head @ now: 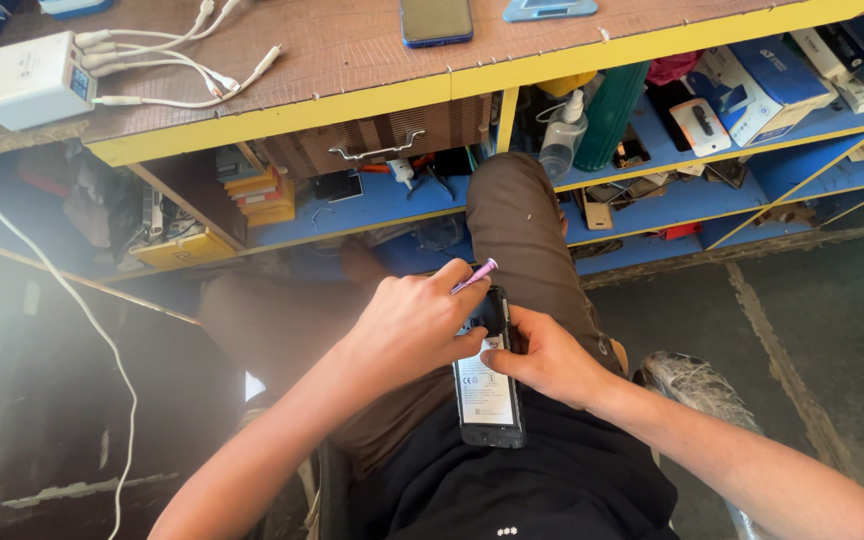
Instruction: The person sits on a chair and disassembles mobile phones on their lap. They first pry open a feature phone, remove its back cover and battery, then pick up a smartphone, remove its back cover and battery, and use a screwdriver to unscrew and lift out the internal motherboard, placing removed parts on the workbench.
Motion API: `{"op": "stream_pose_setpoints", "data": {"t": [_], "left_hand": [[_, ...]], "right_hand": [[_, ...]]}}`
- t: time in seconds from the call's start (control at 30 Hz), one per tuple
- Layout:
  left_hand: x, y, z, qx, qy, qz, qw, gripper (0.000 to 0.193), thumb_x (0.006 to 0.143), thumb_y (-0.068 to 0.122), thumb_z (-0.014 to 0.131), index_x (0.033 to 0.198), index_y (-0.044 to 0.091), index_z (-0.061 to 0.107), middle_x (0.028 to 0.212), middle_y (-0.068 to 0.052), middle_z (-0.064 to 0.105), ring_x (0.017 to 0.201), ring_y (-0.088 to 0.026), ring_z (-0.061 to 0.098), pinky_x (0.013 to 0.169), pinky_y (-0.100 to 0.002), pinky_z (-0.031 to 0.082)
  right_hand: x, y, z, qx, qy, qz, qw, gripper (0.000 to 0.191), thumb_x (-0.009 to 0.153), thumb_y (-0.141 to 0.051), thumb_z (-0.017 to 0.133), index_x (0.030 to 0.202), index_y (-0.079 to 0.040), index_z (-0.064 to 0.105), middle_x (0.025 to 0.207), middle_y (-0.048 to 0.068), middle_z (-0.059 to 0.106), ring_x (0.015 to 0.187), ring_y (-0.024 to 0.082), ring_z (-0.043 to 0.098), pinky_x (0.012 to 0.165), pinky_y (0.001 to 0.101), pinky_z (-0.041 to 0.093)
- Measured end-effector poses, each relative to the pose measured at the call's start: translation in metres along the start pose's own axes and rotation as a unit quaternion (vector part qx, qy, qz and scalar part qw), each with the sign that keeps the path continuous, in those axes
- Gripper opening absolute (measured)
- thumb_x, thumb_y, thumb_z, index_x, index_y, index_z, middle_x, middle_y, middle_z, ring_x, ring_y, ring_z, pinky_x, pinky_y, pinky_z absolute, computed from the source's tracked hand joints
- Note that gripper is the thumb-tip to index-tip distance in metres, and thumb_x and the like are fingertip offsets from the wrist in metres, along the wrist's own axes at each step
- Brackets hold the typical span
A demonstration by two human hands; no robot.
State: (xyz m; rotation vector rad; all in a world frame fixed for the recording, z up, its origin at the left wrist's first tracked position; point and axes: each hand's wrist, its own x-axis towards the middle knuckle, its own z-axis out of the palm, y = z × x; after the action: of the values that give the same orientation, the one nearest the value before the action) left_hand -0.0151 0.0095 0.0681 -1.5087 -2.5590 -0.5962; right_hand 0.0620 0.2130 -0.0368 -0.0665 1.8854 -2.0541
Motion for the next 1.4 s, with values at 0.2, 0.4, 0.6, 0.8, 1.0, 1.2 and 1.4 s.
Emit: {"op": "stream_pose_setpoints", "data": {"t": [0.2, 0.4, 0.6, 0.8, 1.0, 1.2, 1.4], "left_hand": [[-0.001, 0.005, 0.01, 0.028, 0.015, 0.007, 0.999, 0.048, 0.074, 0.025, 0.076, 0.109, -0.006, 0.069, 0.085, -0.012, 0.059, 0.056, -0.028, 0.065, 0.048, -0.041, 0.051], [-0.002, 0.0, 0.03, 0.074, 0.059, 0.031, 0.995, 0.04, 0.07, 0.02, 0.072, 0.101, -0.005, 0.07, 0.078, -0.009, 0.06, 0.066, -0.024, 0.066, 0.051, -0.039, 0.053], [-0.005, -0.007, 0.047, 0.081, 0.02, 0.03, 0.996, 0.033, 0.072, 0.021, 0.072, 0.093, -0.005, 0.07, 0.077, -0.01, 0.061, 0.07, -0.025, 0.067, 0.052, -0.039, 0.054], [-0.004, -0.01, 0.055, 0.061, -0.017, 0.048, 0.997, 0.034, 0.076, 0.03, 0.077, 0.085, -0.002, 0.07, 0.078, -0.011, 0.062, 0.073, -0.027, 0.068, 0.053, -0.04, 0.055], [-0.004, -0.01, 0.052, 0.066, -0.008, 0.043, 0.997, 0.032, 0.077, 0.032, 0.078, 0.08, 0.001, 0.071, 0.078, -0.009, 0.063, 0.077, -0.027, 0.068, 0.053, -0.04, 0.054], [-0.002, -0.019, 0.039, 0.001, 0.036, 0.045, 0.998, 0.017, 0.08, 0.022, 0.075, 0.082, 0.005, 0.075, 0.079, -0.008, 0.065, 0.075, -0.026, 0.068, 0.055, -0.041, 0.054], [0.004, -0.051, 0.016, -0.13, 0.086, -0.03, 0.987, 0.018, 0.088, 0.015, 0.073, 0.102, 0.006, 0.079, 0.087, -0.012, 0.07, 0.075, -0.029, 0.069, 0.067, -0.04, 0.056]], "right_hand": [[0.003, 0.005, -0.001, -0.036, 0.015, -0.026, 0.999, 0.029, 0.09, -0.004, 0.07, 0.118, 0.003, 0.065, 0.096, 0.002, 0.069, 0.087, 0.006, 0.061, 0.078, 0.025, 0.053], [0.007, 0.011, -0.005, -0.009, 0.013, 0.023, 1.0, 0.036, 0.088, -0.003, 0.069, 0.124, 0.001, 0.063, 0.101, 0.003, 0.072, 0.091, 0.008, 0.065, 0.08, 0.0266, 0.056], [0.014, 0.027, -0.014, 0.015, -0.008, 0.047, 0.999, 0.034, 0.087, -0.002, 0.069, 0.121, 0.0, 0.064, 0.096, 0.003, 0.07, 0.083, 0.007, 0.064, 0.069, 0.0238, 0.052], [0.024, 0.044, -0.023, 0.077, -0.001, 0.113, 0.991, 0.033, 0.086, -0.004, 0.068, 0.118, -0.002, 0.064, 0.092, 0.005, 0.07, 0.075, 0.01, 0.065, 0.058, 0.0251, 0.049], [0.031, 0.051, -0.028, 0.192, -0.032, 0.115, 0.974, 0.035, 0.087, -0.004, 0.067, 0.121, -0.003, 0.06, 0.103, 0.008, 0.071, 0.093, 0.017, 0.071, 0.081, 0.0332, 0.059], [0.034, 0.054, -0.027, 0.248, -0.068, 0.099, 0.961, 0.038, 0.088, -0.002, 0.068, 0.125, -0.002, 0.06, 0.109, 0.009, 0.071, 0.101, 0.019, 0.071, 0.092, 0.0375, 0.058], [0.037, 0.052, -0.03, 0.277, -0.077, 0.082, 0.954, 0.04, 0.087, -0.003, 0.067, 0.127, -0.002, 0.06, 0.113, 0.01, 0.072, 0.103, 0.021, 0.072, 0.094, 0.0387, 0.058]]}}
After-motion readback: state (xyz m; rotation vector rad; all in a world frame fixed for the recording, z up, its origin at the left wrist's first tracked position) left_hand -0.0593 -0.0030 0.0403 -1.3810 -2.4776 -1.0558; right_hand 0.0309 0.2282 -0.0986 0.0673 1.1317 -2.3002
